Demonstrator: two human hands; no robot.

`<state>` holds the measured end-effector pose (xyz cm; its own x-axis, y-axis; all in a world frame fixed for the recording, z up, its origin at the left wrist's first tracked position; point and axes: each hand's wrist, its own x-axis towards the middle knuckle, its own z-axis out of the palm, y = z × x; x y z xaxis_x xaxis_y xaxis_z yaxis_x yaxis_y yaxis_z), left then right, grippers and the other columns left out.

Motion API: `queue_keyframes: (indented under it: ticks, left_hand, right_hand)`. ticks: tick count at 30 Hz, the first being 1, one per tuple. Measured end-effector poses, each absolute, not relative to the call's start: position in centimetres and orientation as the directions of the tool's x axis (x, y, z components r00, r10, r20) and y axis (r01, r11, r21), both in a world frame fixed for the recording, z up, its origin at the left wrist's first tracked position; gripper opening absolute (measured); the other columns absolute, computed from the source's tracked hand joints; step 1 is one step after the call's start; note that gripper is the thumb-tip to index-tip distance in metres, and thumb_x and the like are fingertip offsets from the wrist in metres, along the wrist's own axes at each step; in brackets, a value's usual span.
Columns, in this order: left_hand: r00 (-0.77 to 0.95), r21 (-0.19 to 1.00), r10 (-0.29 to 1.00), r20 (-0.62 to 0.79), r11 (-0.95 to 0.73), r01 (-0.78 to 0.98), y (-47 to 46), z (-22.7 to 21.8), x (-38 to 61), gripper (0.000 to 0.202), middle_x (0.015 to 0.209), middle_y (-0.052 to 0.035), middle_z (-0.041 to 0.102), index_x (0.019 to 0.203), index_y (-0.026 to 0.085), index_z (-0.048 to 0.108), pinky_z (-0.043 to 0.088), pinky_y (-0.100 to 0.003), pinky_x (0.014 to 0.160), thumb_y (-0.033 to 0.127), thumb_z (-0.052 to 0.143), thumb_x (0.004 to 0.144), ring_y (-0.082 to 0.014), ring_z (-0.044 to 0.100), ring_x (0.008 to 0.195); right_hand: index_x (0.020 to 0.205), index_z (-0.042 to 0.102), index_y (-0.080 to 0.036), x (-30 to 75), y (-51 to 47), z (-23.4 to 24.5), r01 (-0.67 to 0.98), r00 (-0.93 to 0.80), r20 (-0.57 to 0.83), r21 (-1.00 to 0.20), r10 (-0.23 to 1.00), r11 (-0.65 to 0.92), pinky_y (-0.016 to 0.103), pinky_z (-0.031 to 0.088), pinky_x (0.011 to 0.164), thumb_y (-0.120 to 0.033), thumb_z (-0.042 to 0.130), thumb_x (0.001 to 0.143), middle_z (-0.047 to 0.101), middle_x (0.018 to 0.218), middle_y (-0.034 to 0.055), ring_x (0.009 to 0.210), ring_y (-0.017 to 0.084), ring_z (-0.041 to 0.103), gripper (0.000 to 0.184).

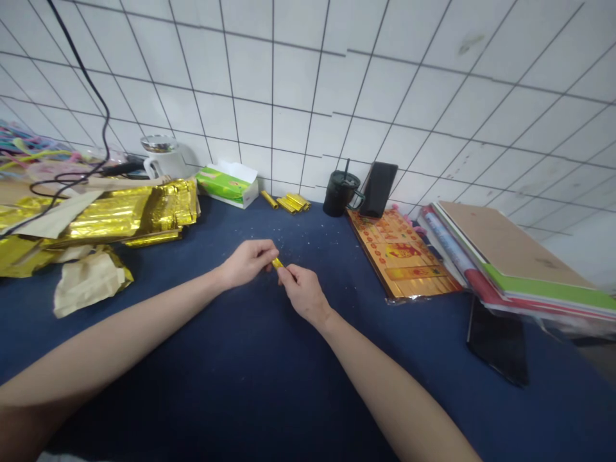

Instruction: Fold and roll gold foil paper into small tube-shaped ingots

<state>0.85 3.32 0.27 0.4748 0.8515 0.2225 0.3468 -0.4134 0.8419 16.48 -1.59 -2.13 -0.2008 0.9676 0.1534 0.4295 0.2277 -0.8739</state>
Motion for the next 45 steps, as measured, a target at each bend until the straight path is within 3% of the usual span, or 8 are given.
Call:
queue_keyframes:
  ticks: [9, 13, 20, 25, 28, 33, 39, 45]
  left_hand:
    - [0.414, 0.929, 0.893, 0.175, -0.289, 0.23, 4.7, 0.4, -0.1, 0.027, 0.046, 0.0026, 0.05, 0.058, 0.016, 0.047, 0.033, -0.018, 0.044, 0.033, 0.047, 0.079, -0.0069, 0.043, 0.041]
    - [0.415, 0.98, 0.905, 0.092, -0.156, 0.123, 5.1, 0.0, -0.2, 0.024, 0.046, 0.0025, 0.051, 0.064, 0.014, 0.05, 0.035, -0.018, 0.043, 0.034, 0.05, 0.077, -0.0069, 0.045, 0.04]
    - [0.413, 0.989, 0.909, 0.054, -0.105, 0.103, 5.0, 0.0, 0.1, 0.018, 0.052, 0.0016, 0.053, 0.068, 0.012, 0.051, 0.039, -0.018, 0.046, 0.029, 0.055, 0.075, -0.006, 0.047, 0.044]
    - [0.434, 0.977, 0.9, 0.03, -0.118, 0.176, 4.9, -0.1, 0.2, 0.002, 0.051, 0.0043, 0.05, 0.074, 0.013, 0.049, 0.037, -0.017, 0.046, 0.013, 0.047, 0.074, -0.0059, 0.047, 0.044]
    - [0.541, 0.951, 0.837, 0.081, -0.227, 0.209, 4.2, -0.1, 0.6, 0.01, 0.052, 0.0063, 0.046, 0.08, 0.014, 0.049, 0.039, -0.019, 0.051, 0.009, 0.044, 0.072, -0.0074, 0.049, 0.05]
    - [0.582, 0.892, 0.796, 0.167, -0.373, 0.254, 2.4, 0.1, 1.5, 0.013, 0.063, 0.0033, 0.053, 0.084, 0.017, 0.049, 0.041, -0.021, 0.059, 0.014, 0.039, 0.078, -0.0098, 0.054, 0.061]
    - [0.575, 0.735, 0.804, 0.15, -0.479, 0.479, 1.8, 0.3, 1.6, 0.028, 0.056, 0.0023, 0.05, 0.062, 0.017, 0.044, 0.034, -0.021, 0.051, 0.032, 0.035, 0.085, -0.0096, 0.046, 0.052]
    - [0.513, 0.665, 0.826, 0.231, -0.519, 0.537, 3.4, 0.4, 0.6, 0.032, 0.051, 0.0037, 0.043, 0.058, 0.017, 0.039, 0.03, -0.021, 0.049, 0.031, 0.031, 0.085, -0.0089, 0.04, 0.049]
  right_hand:
    - [0.059, 0.047, -0.02, 16.6, -1.7, -2.3, 0.674, -0.18, 0.27, -0.666, 0.946, 0.319, 0.022, 0.029, 0.048, -0.035, 0.035, 0.086, 0.038, 0.045, -0.0049, 0.043, 0.01, 0.038, 0.033]
    - [0.062, 0.051, -0.019, 16.7, -1.5, -2.8, 0.805, -0.169, 0.369, -0.484, 0.914, 0.344, 0.023, 0.03, 0.052, -0.033, 0.036, 0.086, 0.048, 0.053, -0.0023, 0.049, 0.011, 0.045, 0.031]
    - [0.074, 0.059, -0.019, 16.6, -1.7, -2.9, 0.849, -0.168, 0.376, -0.415, 0.911, 0.328, 0.024, 0.035, 0.058, -0.029, 0.038, 0.085, 0.062, 0.07, 0.0022, 0.062, 0.015, 0.056, 0.026]
    - [0.082, 0.06, -0.02, 16.7, -1.6, -2.5, 0.706, -0.08, 0.278, -0.662, 0.957, 0.251, 0.023, 0.036, 0.055, -0.038, 0.037, 0.085, 0.06, 0.064, -0.0001, 0.057, 0.013, 0.054, 0.029]
    - [0.07, 0.056, -0.018, 17.0, -1.2, -2.3, 0.58, -0.101, 0.16, -0.792, 0.982, 0.189, 0.022, 0.035, 0.049, -0.044, 0.033, 0.086, 0.054, 0.054, -0.0017, 0.047, 0.011, 0.049, 0.038]
    - [0.061, 0.051, -0.018, 17.0, -1.1, -2.4, 0.521, -0.243, 0.119, -0.821, 0.963, 0.233, 0.022, 0.035, 0.049, -0.041, 0.032, 0.087, 0.05, 0.049, -0.0024, 0.045, 0.009, 0.045, 0.04]
    - [0.062, 0.051, -0.018, 16.3, -1.7, -2.5, 0.629, -0.186, 0.249, -0.713, 0.95, 0.31, 0.023, 0.034, 0.051, -0.037, 0.034, 0.086, 0.05, 0.052, -0.0014, 0.048, 0.011, 0.045, 0.034]
    - [0.059, 0.048, -0.019, 16.3, -1.8, -2.2, 0.63, -0.172, 0.2, -0.73, 0.965, 0.263, 0.022, 0.032, 0.047, -0.039, 0.033, 0.086, 0.043, 0.045, -0.004, 0.043, 0.01, 0.042, 0.037]
